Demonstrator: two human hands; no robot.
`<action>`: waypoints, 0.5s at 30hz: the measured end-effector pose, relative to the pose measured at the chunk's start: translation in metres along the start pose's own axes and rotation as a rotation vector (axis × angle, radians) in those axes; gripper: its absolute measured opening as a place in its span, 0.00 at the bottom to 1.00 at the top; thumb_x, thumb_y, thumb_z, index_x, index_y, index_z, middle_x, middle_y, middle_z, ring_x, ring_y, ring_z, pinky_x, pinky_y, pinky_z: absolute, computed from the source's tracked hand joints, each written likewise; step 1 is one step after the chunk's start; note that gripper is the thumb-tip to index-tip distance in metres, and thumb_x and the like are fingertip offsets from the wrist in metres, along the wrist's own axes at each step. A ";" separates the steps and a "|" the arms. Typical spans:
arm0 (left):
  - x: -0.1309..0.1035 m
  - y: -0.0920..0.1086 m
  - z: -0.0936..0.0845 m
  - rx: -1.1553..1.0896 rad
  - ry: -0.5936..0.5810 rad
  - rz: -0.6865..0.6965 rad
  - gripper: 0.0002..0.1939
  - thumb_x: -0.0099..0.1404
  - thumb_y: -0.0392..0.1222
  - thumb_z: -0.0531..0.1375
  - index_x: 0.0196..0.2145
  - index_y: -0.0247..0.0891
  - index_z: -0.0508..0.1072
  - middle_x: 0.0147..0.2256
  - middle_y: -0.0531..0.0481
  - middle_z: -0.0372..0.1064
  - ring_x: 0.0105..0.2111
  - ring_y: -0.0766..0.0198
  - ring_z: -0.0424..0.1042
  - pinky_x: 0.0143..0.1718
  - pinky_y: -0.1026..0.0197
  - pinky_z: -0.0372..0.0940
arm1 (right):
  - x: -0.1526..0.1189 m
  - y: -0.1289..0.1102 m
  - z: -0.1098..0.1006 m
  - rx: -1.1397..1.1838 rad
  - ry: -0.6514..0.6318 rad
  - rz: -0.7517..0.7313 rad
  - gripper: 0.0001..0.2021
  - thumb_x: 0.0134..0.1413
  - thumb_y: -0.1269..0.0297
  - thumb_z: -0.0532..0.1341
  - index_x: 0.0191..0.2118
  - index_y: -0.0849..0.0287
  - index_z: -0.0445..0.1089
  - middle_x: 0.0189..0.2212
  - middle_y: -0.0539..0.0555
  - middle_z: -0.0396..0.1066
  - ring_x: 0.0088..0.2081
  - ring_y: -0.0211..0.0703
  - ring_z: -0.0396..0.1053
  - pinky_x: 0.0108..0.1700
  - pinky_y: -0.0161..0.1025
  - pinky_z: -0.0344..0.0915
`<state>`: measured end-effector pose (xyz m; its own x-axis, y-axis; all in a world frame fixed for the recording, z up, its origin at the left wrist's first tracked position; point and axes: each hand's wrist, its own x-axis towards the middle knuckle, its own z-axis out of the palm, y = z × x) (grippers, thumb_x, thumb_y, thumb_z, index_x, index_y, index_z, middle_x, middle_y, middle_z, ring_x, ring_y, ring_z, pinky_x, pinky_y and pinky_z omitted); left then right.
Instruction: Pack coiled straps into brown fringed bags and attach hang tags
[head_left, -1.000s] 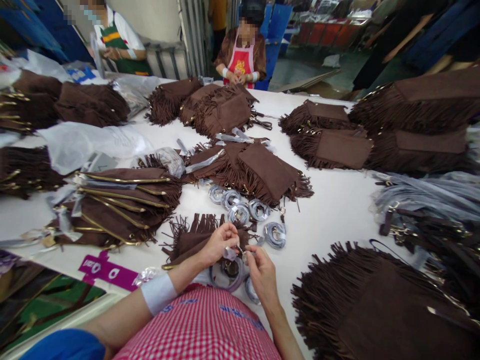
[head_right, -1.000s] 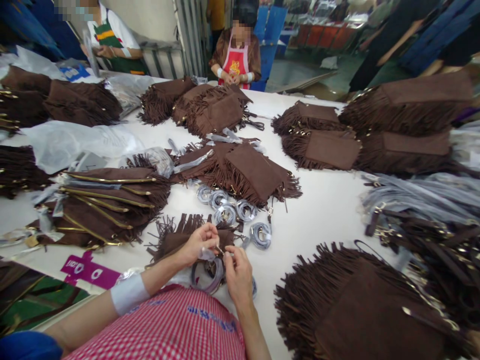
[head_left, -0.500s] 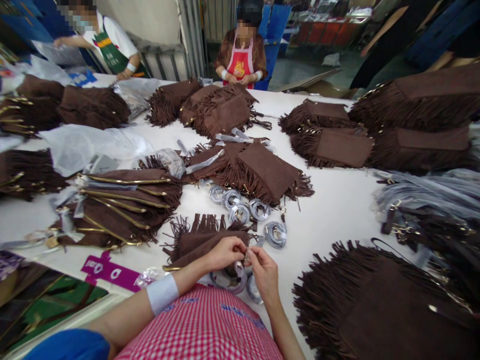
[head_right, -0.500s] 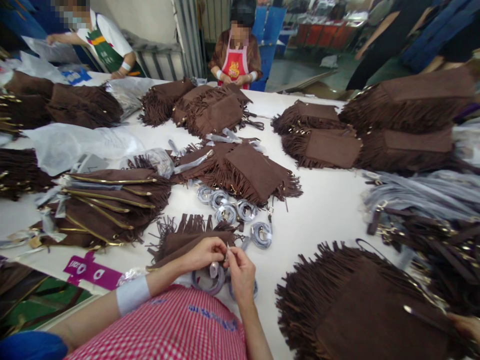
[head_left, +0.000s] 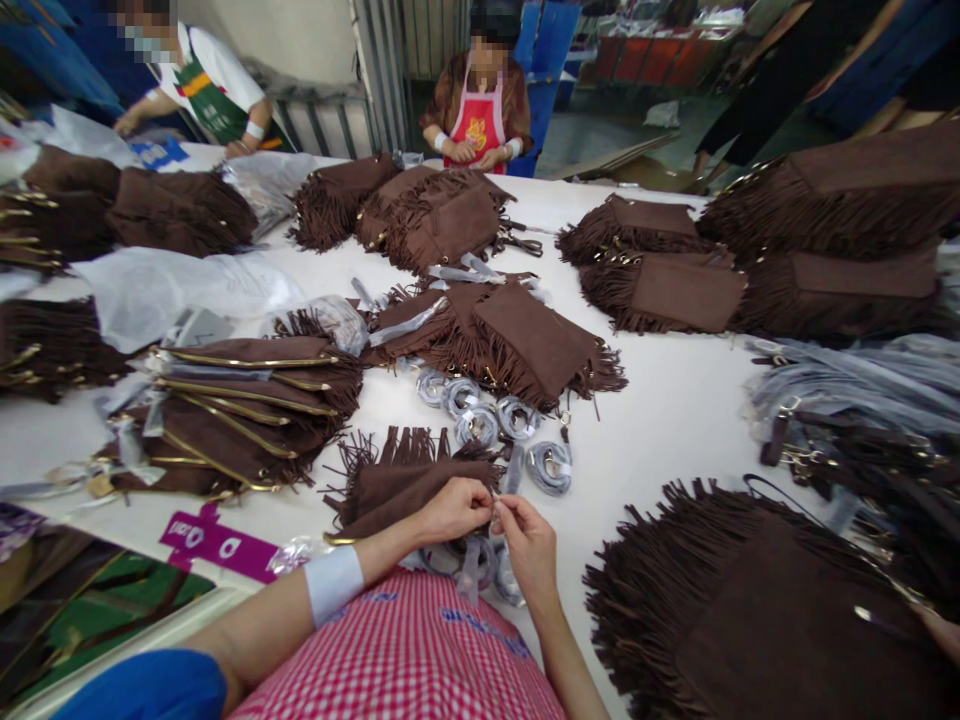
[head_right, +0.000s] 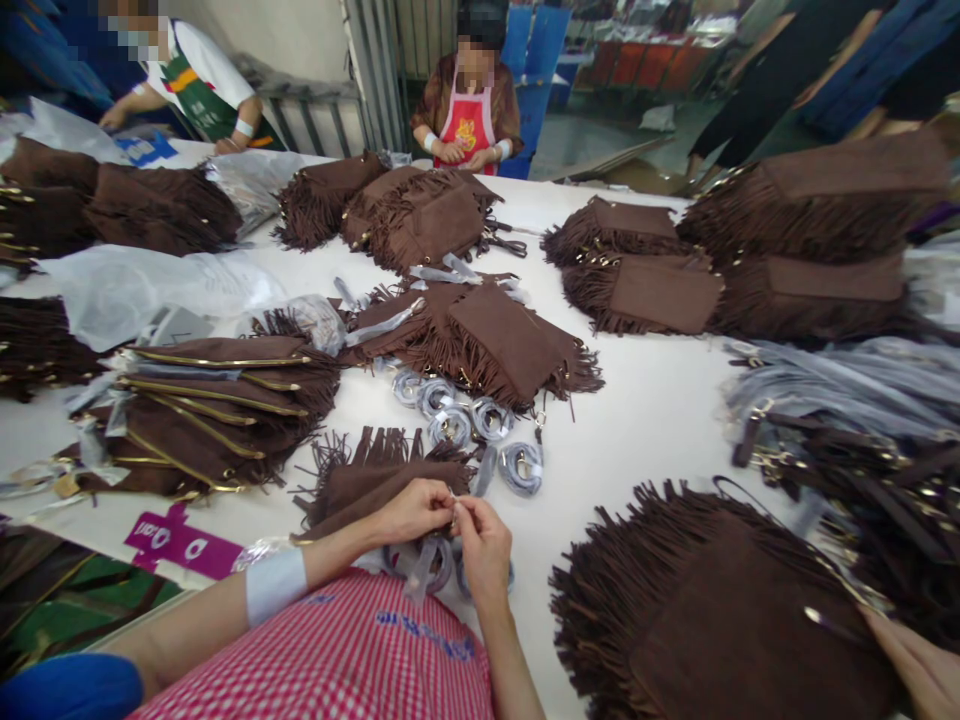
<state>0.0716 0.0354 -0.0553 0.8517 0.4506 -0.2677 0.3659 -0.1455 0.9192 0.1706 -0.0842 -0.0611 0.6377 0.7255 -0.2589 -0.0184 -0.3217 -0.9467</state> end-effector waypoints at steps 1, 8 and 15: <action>0.000 -0.001 0.001 -0.003 0.006 -0.006 0.07 0.56 0.34 0.57 0.23 0.32 0.72 0.22 0.53 0.65 0.24 0.69 0.62 0.25 0.68 0.53 | 0.001 0.001 0.000 0.001 0.003 0.000 0.13 0.52 0.54 0.61 0.35 0.58 0.74 0.23 0.50 0.71 0.26 0.42 0.67 0.33 0.38 0.64; 0.002 -0.003 0.004 -0.322 0.035 -0.139 0.02 0.49 0.36 0.57 0.23 0.34 0.67 0.21 0.56 0.62 0.22 0.69 0.60 0.25 0.68 0.55 | 0.007 0.010 -0.004 0.115 -0.088 0.122 0.19 0.46 0.48 0.63 0.38 0.59 0.70 0.25 0.51 0.71 0.24 0.43 0.69 0.27 0.38 0.65; 0.002 -0.003 0.000 -0.860 -0.093 -0.292 0.05 0.43 0.36 0.58 0.22 0.34 0.67 0.23 0.53 0.65 0.24 0.68 0.64 0.29 0.65 0.59 | -0.007 0.002 -0.028 0.350 -0.419 0.239 0.16 0.41 0.57 0.71 0.37 0.56 0.71 0.32 0.50 0.72 0.32 0.42 0.70 0.35 0.36 0.66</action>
<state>0.0725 0.0366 -0.0587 0.8097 0.2876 -0.5115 0.1977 0.6870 0.6992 0.1874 -0.1067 -0.0556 0.2278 0.8586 -0.4592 -0.4223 -0.3378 -0.8412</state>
